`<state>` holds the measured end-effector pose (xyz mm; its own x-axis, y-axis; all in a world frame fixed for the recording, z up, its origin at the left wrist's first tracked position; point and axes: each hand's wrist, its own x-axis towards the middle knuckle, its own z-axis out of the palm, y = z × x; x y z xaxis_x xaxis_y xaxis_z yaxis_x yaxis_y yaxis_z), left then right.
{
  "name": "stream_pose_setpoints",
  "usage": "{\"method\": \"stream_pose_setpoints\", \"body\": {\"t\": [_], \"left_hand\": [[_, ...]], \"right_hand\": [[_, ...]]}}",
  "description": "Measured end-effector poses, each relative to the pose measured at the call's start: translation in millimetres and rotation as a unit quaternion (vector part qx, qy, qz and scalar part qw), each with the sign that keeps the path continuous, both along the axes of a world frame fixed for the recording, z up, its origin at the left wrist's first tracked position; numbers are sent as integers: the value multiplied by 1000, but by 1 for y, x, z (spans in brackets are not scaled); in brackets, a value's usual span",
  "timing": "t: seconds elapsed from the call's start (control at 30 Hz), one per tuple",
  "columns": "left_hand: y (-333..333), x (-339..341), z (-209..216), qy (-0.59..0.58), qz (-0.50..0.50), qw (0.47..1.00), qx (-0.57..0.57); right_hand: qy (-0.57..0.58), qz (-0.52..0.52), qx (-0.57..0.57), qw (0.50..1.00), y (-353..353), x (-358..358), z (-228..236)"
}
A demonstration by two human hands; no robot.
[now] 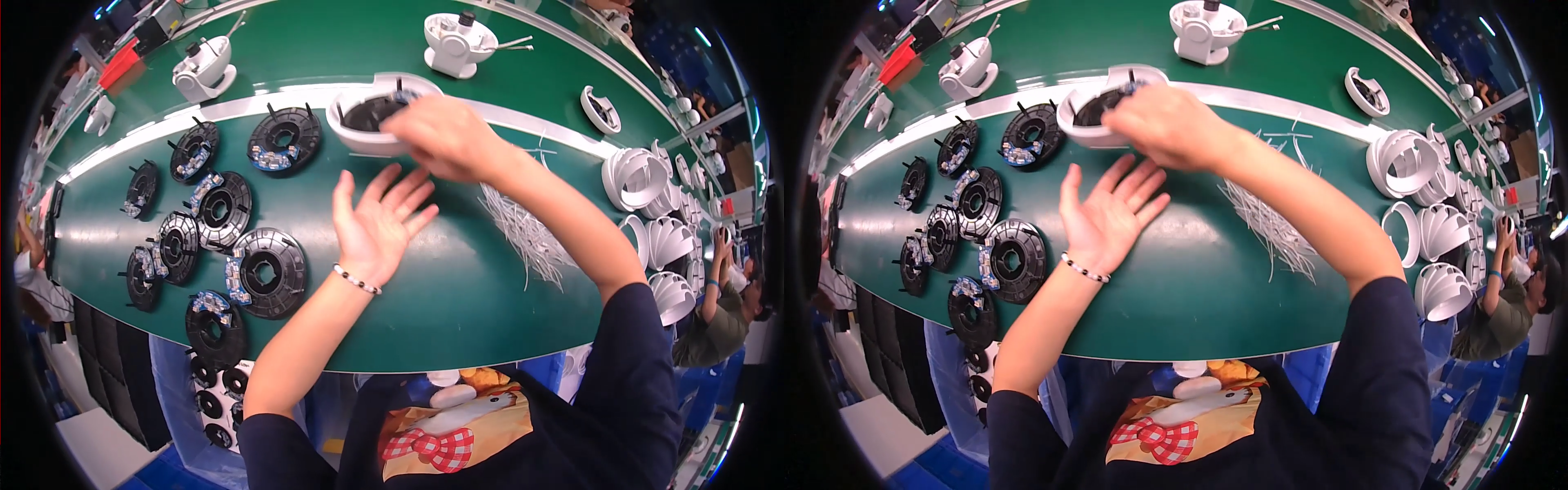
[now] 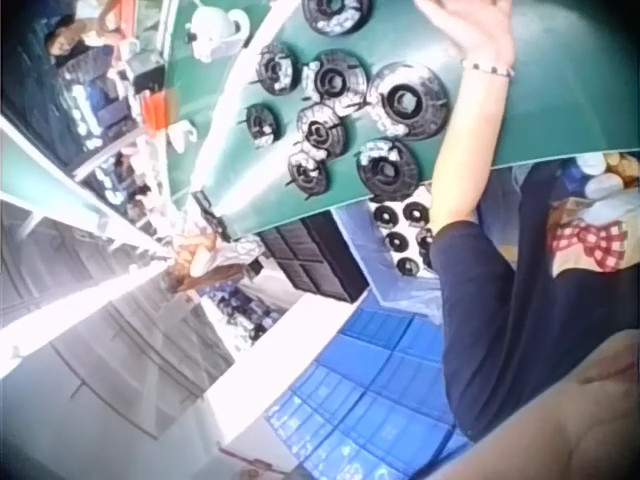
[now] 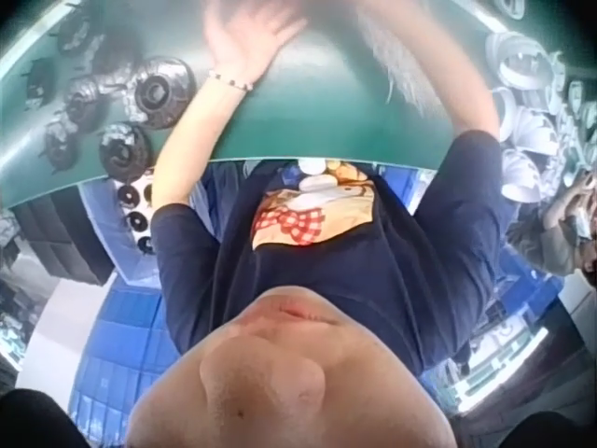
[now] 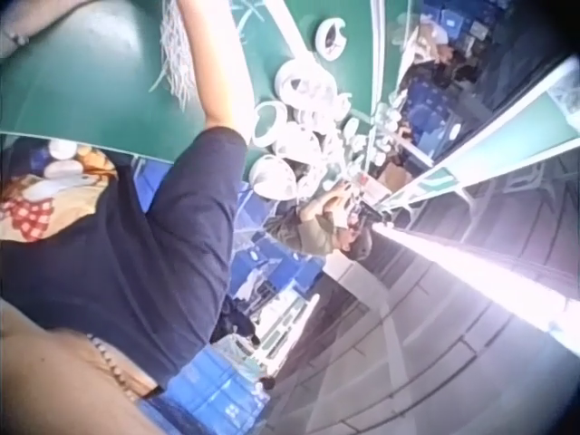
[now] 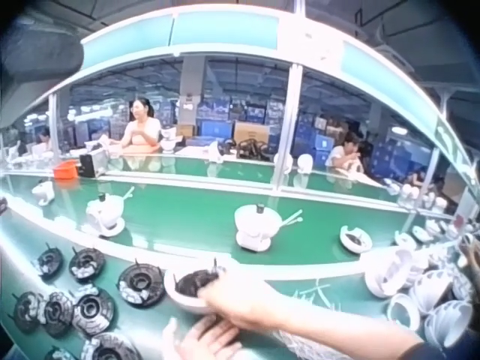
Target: Assembling electronic components into circular plastic housings on a factory assembly line.
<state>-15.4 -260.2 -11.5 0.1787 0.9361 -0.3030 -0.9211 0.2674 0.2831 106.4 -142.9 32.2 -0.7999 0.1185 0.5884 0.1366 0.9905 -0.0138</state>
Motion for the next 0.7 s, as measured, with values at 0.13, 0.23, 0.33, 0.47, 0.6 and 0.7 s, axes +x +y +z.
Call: {"method": "stream_pose_setpoints", "body": {"t": [0.13,0.23,0.33,0.47,0.6,0.7], "left_hand": [[-4,2,-2,32,-58,998,18],[-2,4,-3,41,-76,996,26],[-3,2,-3,44,-78,996,25],[-3,1,-4,55,-81,995,25],[-3,1,-3,71,-96,992,37],[-2,1,-8,68,-76,995,14]], "right_hand": [[-6,-104,92,990,78,-45,-10],[-74,-242,97,962,117,-58,-29],[-223,-332,91,912,122,-63,-32],[-244,-380,110,885,81,-88,7],[-157,-241,-87,954,43,-138,4],[-138,-268,-259,918,43,-162,-36]]}}
